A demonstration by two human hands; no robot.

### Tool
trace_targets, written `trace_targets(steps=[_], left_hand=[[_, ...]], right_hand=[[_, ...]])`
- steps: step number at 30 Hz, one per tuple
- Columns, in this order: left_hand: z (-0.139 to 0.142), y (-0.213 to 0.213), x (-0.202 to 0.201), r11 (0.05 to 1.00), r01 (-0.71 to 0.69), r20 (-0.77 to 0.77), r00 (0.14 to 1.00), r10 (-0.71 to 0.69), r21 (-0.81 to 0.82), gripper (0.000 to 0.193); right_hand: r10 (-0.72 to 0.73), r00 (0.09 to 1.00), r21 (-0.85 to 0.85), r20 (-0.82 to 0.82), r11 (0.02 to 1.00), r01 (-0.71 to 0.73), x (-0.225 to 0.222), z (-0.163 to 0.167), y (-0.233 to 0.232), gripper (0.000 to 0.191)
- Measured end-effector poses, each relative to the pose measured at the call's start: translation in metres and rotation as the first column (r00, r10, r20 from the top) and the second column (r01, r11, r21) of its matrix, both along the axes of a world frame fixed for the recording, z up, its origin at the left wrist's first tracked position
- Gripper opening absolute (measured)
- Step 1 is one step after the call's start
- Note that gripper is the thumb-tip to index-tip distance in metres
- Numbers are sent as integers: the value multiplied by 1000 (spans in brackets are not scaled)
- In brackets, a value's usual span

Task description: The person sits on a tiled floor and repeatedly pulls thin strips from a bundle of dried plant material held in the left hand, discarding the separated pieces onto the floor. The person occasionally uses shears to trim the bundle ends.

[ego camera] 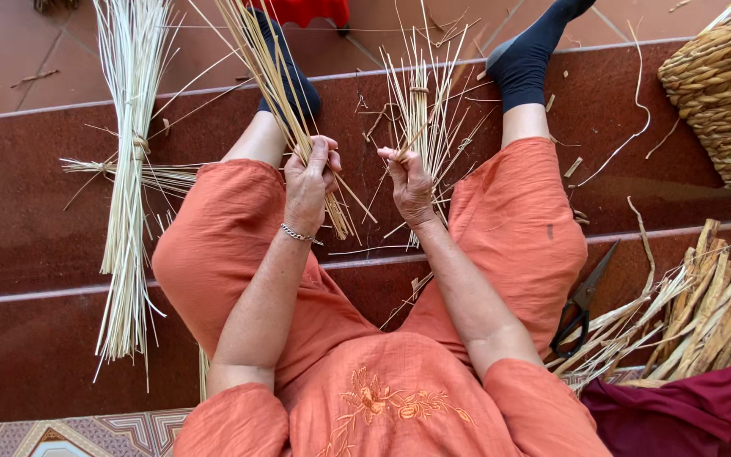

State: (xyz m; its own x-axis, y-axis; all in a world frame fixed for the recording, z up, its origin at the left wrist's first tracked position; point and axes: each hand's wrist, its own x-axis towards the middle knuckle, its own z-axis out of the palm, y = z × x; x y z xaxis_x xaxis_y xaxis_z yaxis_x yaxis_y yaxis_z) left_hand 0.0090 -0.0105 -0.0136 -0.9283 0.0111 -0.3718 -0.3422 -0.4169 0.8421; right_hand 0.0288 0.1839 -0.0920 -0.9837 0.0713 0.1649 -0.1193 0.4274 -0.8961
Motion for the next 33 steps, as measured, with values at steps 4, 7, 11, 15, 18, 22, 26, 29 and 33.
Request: trace_targets(steps=[4,7,11,15,18,22,26,29,33], left_hand=[[0,1,0,1000,-16,6,1000,16,7,21],[2,-1,-1,1000,-17,-2,1000,17,5,22],[4,0,-3,1000,-18,-20,1000,18,-24,24],[10,3,-6,987,-31,-286,958,-15,-157,28],[18,1,-11,990,-57,-366,931,6,-130,25],[22,1,-13,991,-111,-204,971,123,71,23],[19,8,-15,983,-186,-205,962,181,-4,22],[18,12,-16,976,-197,-184,967,178,-89,20],[16,12,-17,974,-211,-160,968,196,-82,17]], right_hand=[[78,990,97,-116,993,-67,-1,-4,2,8],[123,992,-185,17,976,-118,-6,-5,-1,7],[225,940,-523,255,850,-61,-3,7,-1,12],[192,937,-679,293,732,62,0,31,3,11],[167,956,-718,240,694,59,3,43,2,9],[140,970,-601,197,799,7,7,46,1,8],[119,982,-525,144,851,-26,18,46,-1,7],[141,979,-535,148,844,-41,26,50,-3,8],[152,963,-560,224,829,0,30,55,1,10]])
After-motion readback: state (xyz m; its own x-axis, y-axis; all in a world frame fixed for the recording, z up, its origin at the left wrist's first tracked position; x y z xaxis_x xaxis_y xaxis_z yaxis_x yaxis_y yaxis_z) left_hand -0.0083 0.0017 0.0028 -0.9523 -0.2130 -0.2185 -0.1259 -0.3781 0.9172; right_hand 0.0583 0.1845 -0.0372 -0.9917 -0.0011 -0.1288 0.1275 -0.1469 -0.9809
